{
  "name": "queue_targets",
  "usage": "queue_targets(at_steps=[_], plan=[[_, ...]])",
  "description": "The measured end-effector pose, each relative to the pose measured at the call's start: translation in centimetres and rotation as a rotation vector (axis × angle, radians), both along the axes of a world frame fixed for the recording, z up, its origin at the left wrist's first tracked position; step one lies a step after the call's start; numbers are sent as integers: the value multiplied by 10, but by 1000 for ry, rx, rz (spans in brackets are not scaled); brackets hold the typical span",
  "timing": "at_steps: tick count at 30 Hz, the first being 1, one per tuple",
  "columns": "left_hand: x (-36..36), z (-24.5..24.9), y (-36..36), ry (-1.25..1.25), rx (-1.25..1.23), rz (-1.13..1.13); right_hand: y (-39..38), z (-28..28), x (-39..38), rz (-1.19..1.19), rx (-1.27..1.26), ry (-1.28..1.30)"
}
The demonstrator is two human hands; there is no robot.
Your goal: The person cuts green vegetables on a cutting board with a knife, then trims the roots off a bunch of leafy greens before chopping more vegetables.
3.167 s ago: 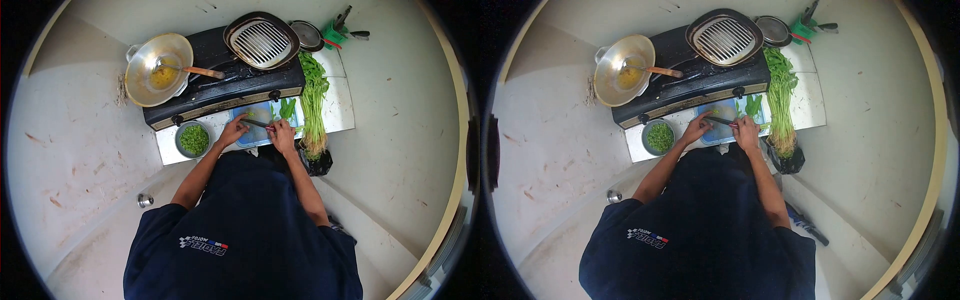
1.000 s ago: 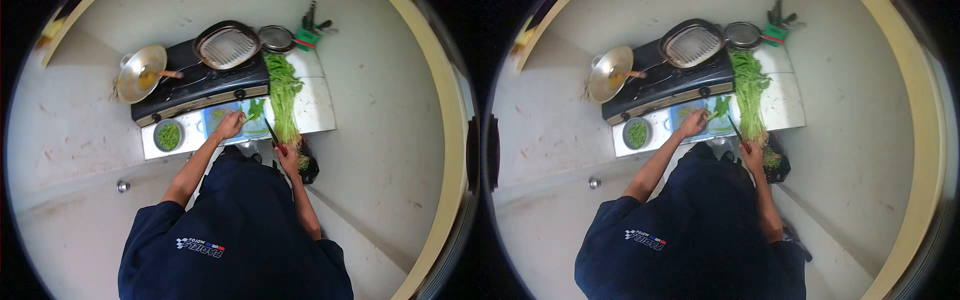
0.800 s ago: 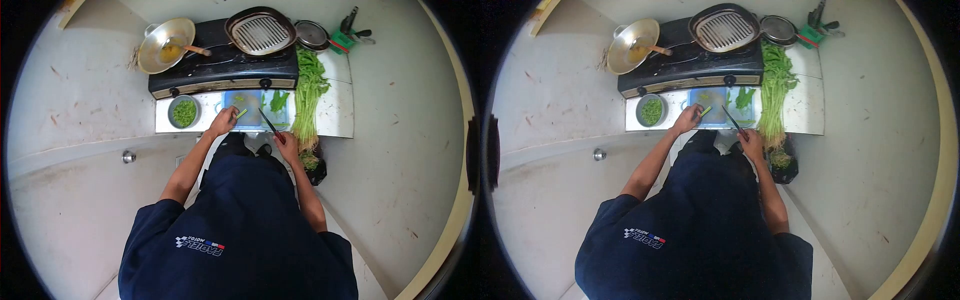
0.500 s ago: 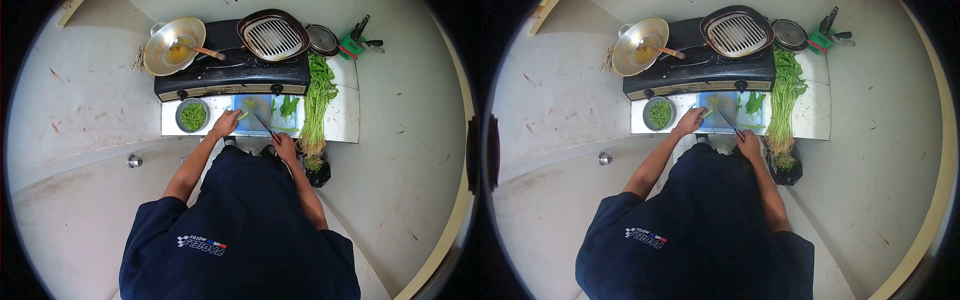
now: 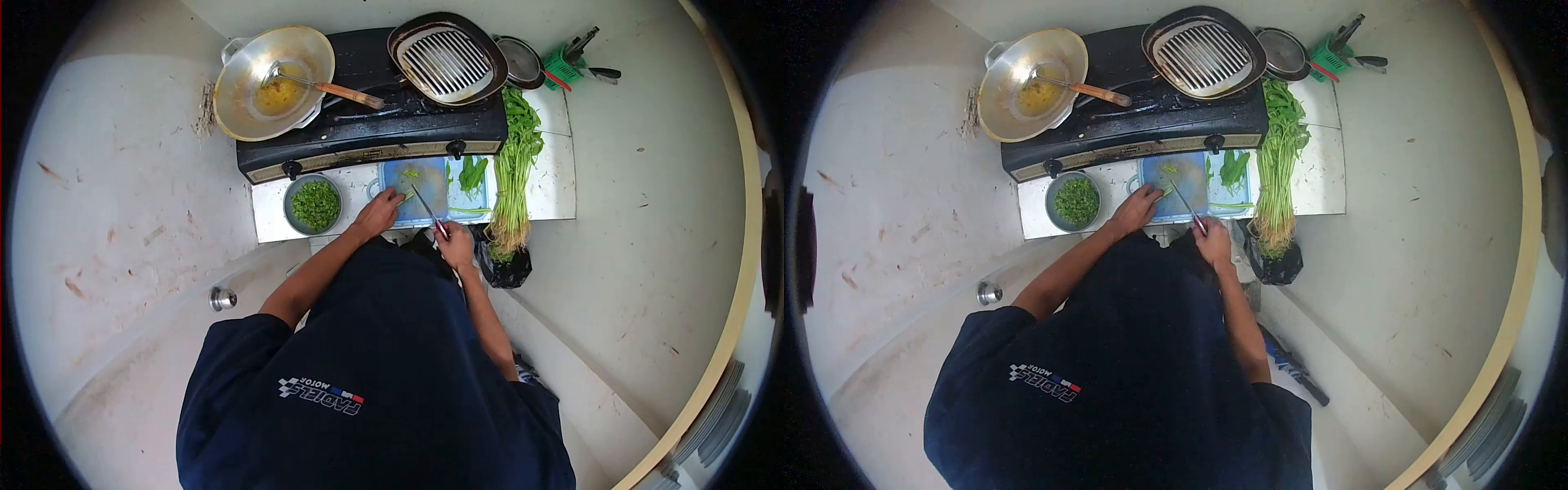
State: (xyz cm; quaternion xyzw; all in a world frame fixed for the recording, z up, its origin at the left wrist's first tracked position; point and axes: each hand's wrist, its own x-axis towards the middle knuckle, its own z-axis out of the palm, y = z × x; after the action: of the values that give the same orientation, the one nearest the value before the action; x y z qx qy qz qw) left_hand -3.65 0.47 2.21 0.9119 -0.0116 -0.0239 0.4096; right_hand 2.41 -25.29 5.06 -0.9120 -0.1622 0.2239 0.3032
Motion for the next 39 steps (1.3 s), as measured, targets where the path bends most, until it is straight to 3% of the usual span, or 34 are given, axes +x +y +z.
queue_targets(at_steps=[6, 11, 20, 22, 28, 31, 33, 39], plan=[[4, -2, 1, 68, -44, -100, 18, -3, -18, -107, -25, 15], [2, -3, 1, 34, -118, -36, 28, -1, -27, -134, -52, 0], [8, -3, -14, 12, -141, 134, -2, -8, 1, 122, 7, -139], [9, -3, -20, 56, -152, 195, -6, -5, 13, 171, 2, -91], [9, -16, -39, -136, -33, 349, -13, -9, 55, 397, -10, 34], [7, -12, -46, -37, -85, 460, -14, -11, 66, 496, -26, 111], [0, -11, -50, -30, -52, 536, -10, -11, 73, 571, 117, 23], [-2, -1, -56, -11, -43, 618, 5, -24, 86, 680, 107, -70]])
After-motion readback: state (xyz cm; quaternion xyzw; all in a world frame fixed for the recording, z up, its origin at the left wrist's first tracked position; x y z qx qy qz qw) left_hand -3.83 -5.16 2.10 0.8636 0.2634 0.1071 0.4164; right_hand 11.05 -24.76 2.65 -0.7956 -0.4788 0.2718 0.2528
